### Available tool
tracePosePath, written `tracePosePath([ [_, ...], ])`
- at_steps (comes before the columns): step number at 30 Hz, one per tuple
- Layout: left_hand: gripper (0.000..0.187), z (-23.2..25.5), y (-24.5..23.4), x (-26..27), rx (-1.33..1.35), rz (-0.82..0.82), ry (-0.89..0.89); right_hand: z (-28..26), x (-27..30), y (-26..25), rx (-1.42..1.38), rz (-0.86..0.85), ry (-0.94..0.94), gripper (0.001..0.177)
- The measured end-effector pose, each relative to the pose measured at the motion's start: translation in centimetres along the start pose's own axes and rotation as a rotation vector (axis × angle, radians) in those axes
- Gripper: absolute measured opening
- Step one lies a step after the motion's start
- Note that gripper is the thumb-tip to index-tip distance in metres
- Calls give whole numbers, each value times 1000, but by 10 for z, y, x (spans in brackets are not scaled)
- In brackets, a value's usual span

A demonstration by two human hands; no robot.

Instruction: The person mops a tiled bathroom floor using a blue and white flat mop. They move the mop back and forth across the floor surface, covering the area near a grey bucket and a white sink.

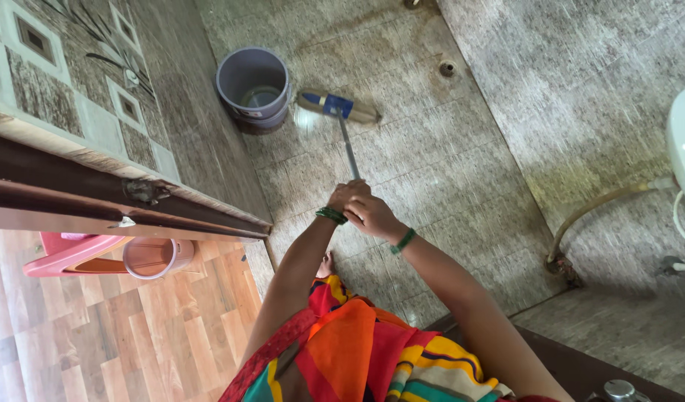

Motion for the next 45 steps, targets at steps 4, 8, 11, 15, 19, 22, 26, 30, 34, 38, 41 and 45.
tracePosePath([
  [4, 13, 5, -24, 28, 193, 213, 126, -6, 4, 17, -25, 39, 49, 14],
  [8, 10, 39, 6, 56, 27, 136, 160, -31, 44, 29, -76, -38, 39, 14],
  [11, 11, 65, 39, 69, 64, 230, 141, -62, 72, 6, -106, 2, 25, 11],
  [15, 15, 103, 80, 99, 212, 307, 57, -111, 94, -62, -261, 81, 47, 14],
  [19, 18, 168, 50, 151, 252, 449, 139, -156, 107, -123, -395, 241, 31, 22],
  [22, 16, 198, 27, 177, 284, 541, 259, -178, 120, -144, -456, 365, 30, 27],
  [26, 18, 207, 18, 197, 485, 634, 512, -193, 127, -141, -489, 443, -45, 28],
  [30, 22, 187, 28, 193, 626, 634, 672, -199, 114, -137, -528, 367, -125, 20],
  [34, 15, 146, 67, 158, 608, 699, 663, -182, 102, -116, -394, 369, -176, 14],
  [38, 11, 103, 92, 101, 384, 758, 522, -121, 82, -58, -282, 478, -106, 12],
  [41, 5, 64, 58, 74, 284, 914, 569, -77, 63, -34, -117, 417, 24, 10],
  [45, 26, 21, 23, 44, 278, 573, 191, -35, 32, -21, 91, 226, 246, 22],
])
Point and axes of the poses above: each hand's wrist, its own x-axis away from the middle knuckle, its own y-axis out of the palm, z = x × y, the point moved 4 cm from there along -x, towards the middle knuckle, and after that the axes turned 5 degrees about -z, right-handed, at the moved point
